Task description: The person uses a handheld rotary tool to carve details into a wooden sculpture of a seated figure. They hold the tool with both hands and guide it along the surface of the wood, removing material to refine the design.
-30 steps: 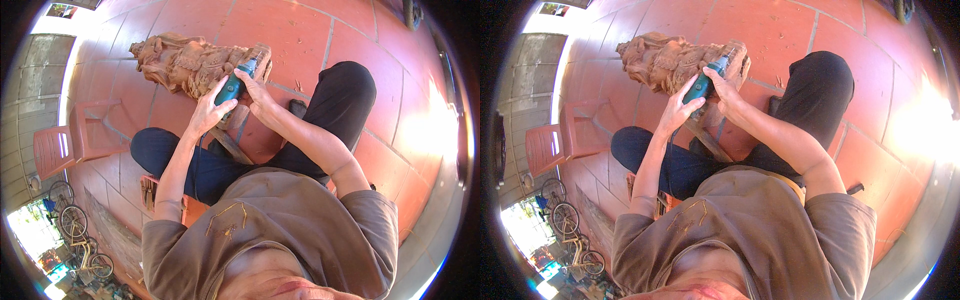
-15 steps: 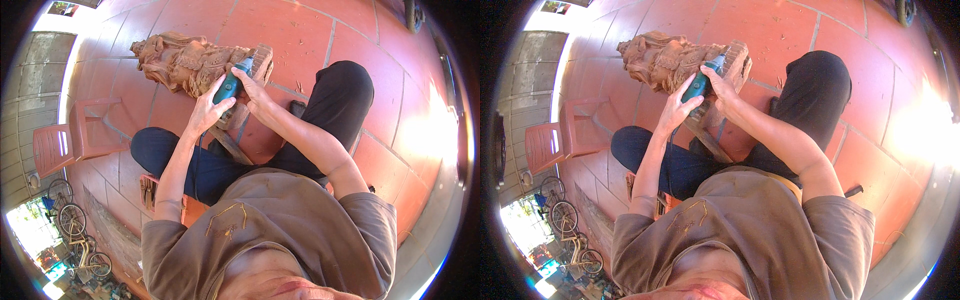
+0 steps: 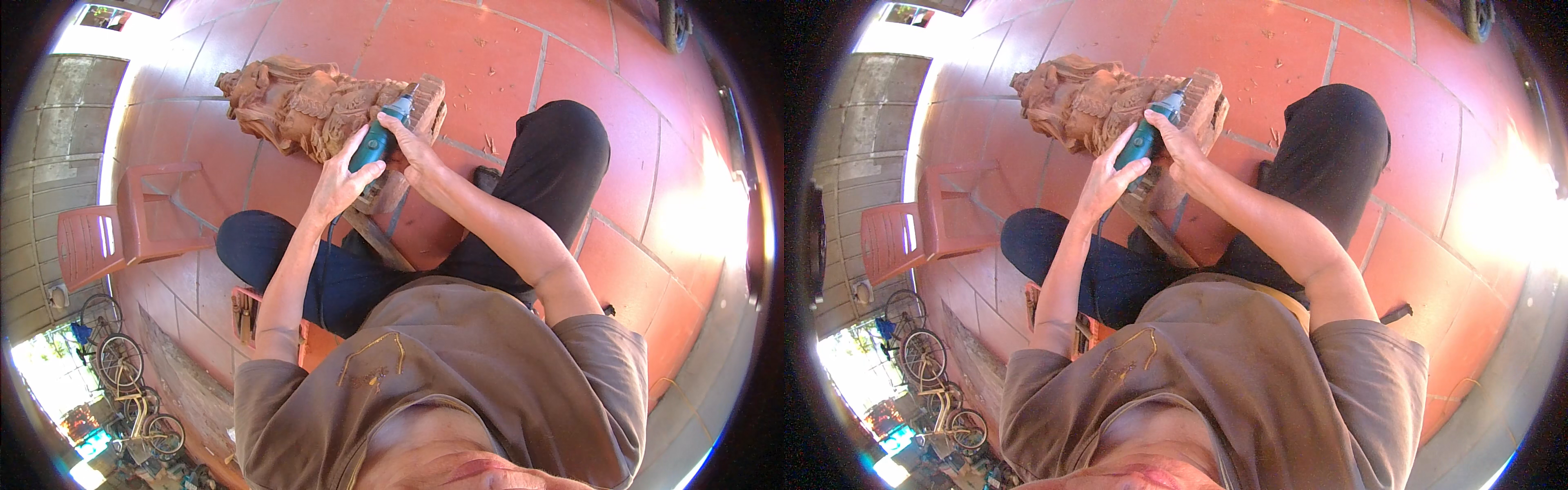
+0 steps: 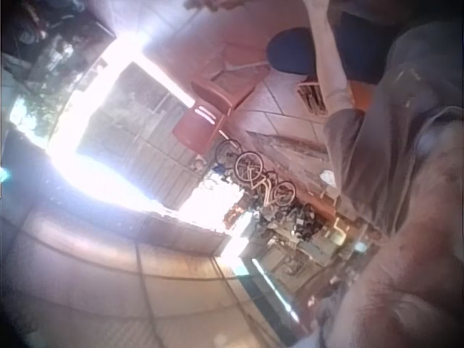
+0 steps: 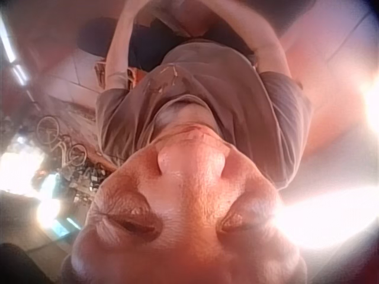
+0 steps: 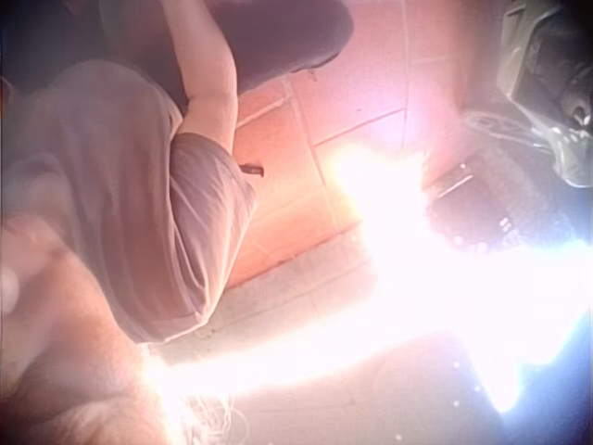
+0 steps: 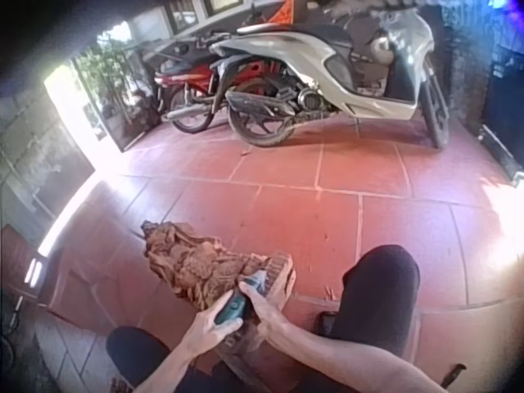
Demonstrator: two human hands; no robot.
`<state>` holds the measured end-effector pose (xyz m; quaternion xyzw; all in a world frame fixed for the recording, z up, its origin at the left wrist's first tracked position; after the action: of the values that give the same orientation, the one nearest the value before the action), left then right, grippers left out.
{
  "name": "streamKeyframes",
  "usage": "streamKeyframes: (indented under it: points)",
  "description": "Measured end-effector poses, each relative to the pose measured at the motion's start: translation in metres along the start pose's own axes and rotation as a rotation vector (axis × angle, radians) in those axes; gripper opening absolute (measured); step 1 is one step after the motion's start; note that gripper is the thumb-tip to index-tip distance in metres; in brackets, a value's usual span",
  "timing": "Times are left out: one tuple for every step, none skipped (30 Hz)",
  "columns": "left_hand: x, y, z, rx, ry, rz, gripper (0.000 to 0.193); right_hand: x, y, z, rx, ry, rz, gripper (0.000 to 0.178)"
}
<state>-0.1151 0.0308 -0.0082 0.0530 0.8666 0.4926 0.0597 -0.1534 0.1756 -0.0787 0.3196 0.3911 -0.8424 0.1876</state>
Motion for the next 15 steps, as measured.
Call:
streamKeyframes:
  points:
    - [0.0, 0.003, 0.0, -0.006, -0.017, -0.015, 0.078, 0.0, 0.0, -0.001, 0.011, 0.001, 0.013, 0.052]
    - [0.0, 0.004, -0.001, -0.012, -0.03, -0.032, 0.078, -0.004, -0.003, 0.0, 0.006, 0.009, 0.006, 0.052]
    - [0.0, 0.003, -0.001, -0.008, -0.027, -0.019, 0.078, -0.009, -0.005, 0.001, 0.0, 0.017, -0.001, 0.051]
    - [0.0, -0.001, -0.002, -0.004, -0.024, -0.006, 0.078, -0.013, -0.006, 0.001, -0.005, 0.026, -0.008, 0.051]
    - [0.001, -0.002, -0.001, -0.002, -0.024, 0.009, 0.078, -0.014, -0.006, 0.0, 0.005, 0.018, -0.015, 0.051]
    - [0.001, -0.003, -0.001, 0.0, -0.026, 0.015, 0.078, -0.015, -0.006, -0.001, 0.014, 0.009, -0.021, 0.051]
    - [0.001, -0.002, 0.0, 0.001, -0.028, 0.02, 0.078, -0.015, -0.007, -0.001, 0.024, 0.001, -0.028, 0.051]
    - [0.001, -0.002, 0.0, 0.004, -0.03, 0.027, 0.078, -0.014, -0.006, -0.003, 0.012, 0.003, -0.021, 0.052]
    - [0.001, -0.002, 0.001, 0.005, -0.03, 0.032, 0.078, -0.013, -0.005, -0.004, 0.001, 0.006, -0.014, 0.052]
    - [0.0, -0.002, 0.001, 0.007, -0.029, 0.038, 0.078, -0.012, -0.004, -0.005, -0.011, 0.008, -0.007, 0.052]
    - [0.0, -0.001, 0.001, 0.008, -0.028, 0.042, 0.078, -0.011, -0.004, -0.005, -0.014, 0.009, -0.01, 0.053]
    - [0.0, -0.001, 0.001, 0.007, -0.029, 0.045, 0.078, -0.011, -0.004, -0.005, -0.017, 0.01, -0.014, 0.053]
    - [0.0, -0.002, 0.001, 0.006, -0.03, 0.047, 0.078, -0.011, -0.004, -0.006, -0.021, 0.011, -0.017, 0.053]
    - [-0.002, -0.001, 0.001, 0.005, -0.03, 0.044, 0.078, -0.013, -0.003, -0.007, -0.022, 0.011, -0.016, 0.053]
    - [-0.003, -0.002, 0.002, 0.006, -0.029, 0.045, 0.078, -0.014, -0.002, -0.008, -0.023, 0.01, -0.015, 0.053]
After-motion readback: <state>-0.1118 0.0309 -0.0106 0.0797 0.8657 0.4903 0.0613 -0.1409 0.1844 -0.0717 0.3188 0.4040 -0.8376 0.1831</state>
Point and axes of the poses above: each hand's wrist, its own x-axis towards the middle knuckle, its own z-axis out of the palm, y = z × x, the point moved 1 cm from there along x, towards the middle knuckle, and after that the axes turned 9 degrees about y, right-handed, at the moved point
